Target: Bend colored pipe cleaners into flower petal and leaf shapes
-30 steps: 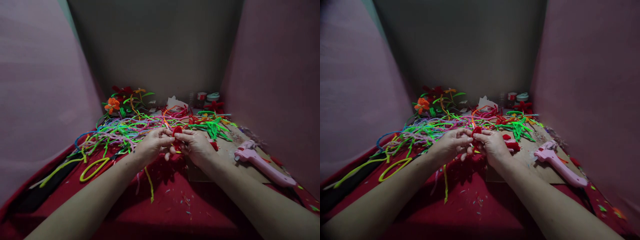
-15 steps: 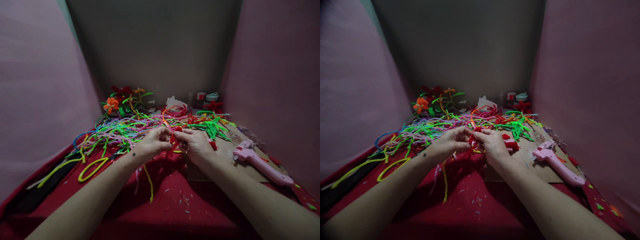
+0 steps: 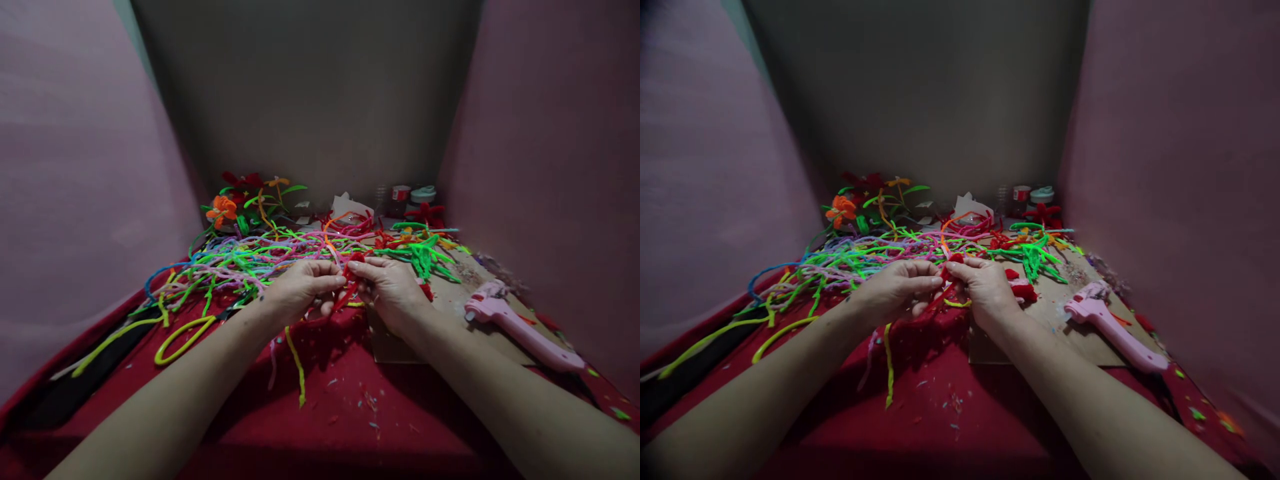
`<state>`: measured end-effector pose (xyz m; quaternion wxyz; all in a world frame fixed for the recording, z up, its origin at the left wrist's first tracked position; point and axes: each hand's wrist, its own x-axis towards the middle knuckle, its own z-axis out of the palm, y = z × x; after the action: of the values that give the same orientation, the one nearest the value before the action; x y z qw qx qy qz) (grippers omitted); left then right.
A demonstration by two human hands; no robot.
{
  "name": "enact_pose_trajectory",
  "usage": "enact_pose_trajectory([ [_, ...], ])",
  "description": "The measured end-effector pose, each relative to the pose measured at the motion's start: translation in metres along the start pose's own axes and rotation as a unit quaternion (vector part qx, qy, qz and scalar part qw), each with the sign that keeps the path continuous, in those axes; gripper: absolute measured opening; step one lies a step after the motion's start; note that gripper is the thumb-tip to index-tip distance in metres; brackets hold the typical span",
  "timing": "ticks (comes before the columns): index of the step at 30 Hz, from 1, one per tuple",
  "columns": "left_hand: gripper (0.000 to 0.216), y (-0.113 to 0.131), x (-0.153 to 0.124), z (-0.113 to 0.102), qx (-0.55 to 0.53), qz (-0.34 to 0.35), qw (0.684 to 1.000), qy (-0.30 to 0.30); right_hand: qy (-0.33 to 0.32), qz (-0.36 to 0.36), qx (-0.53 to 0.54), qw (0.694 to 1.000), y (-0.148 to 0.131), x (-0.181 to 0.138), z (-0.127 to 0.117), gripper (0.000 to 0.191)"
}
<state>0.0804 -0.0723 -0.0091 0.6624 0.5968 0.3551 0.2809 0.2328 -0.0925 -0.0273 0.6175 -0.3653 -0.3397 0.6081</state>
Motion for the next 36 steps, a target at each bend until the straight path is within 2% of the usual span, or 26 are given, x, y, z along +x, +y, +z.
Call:
enact_pose_trajectory([
  [5,0.016,0.002,-0.002,0.006,0.022,0.051,0.998,0.044,-0.076,-0.014,0.026,0.997,0.004,0.001,-0.002,0.018],
  [9,0.016,0.007,-0.003,0.01,0.041,0.067,0.992,0.095,-0.137,0.022,0.002,0.99,0.008,0.0,-0.003,0.022],
  [13,0.016,0.007,-0.002,0.007,0.061,0.07,0.989,0.112,-0.125,0.077,-0.062,0.987,0.007,-0.003,-0.002,0.021],
  [15,0.014,0.007,-0.001,0.005,0.066,0.076,0.988,0.117,-0.132,0.078,-0.057,0.987,0.004,-0.004,-0.001,0.021],
  [18,0.01,0.008,0.0,0.005,0.08,0.081,0.985,0.131,-0.132,0.033,-0.015,0.991,0.0,-0.005,0.0,0.019],
  [25,0.01,0.009,-0.004,0.012,0.149,0.094,0.972,0.156,-0.033,-0.093,-0.006,0.995,-0.005,-0.002,0.001,0.021],
  [29,0.003,0.006,-0.002,0.014,0.159,0.111,0.968,0.16,-0.026,-0.106,-0.032,0.994,-0.003,-0.004,0.002,0.022],
  [36,0.006,0.0,0.001,0.011,0.179,0.147,0.96,0.155,-0.033,-0.104,-0.029,0.994,-0.003,-0.006,0.004,0.022],
])
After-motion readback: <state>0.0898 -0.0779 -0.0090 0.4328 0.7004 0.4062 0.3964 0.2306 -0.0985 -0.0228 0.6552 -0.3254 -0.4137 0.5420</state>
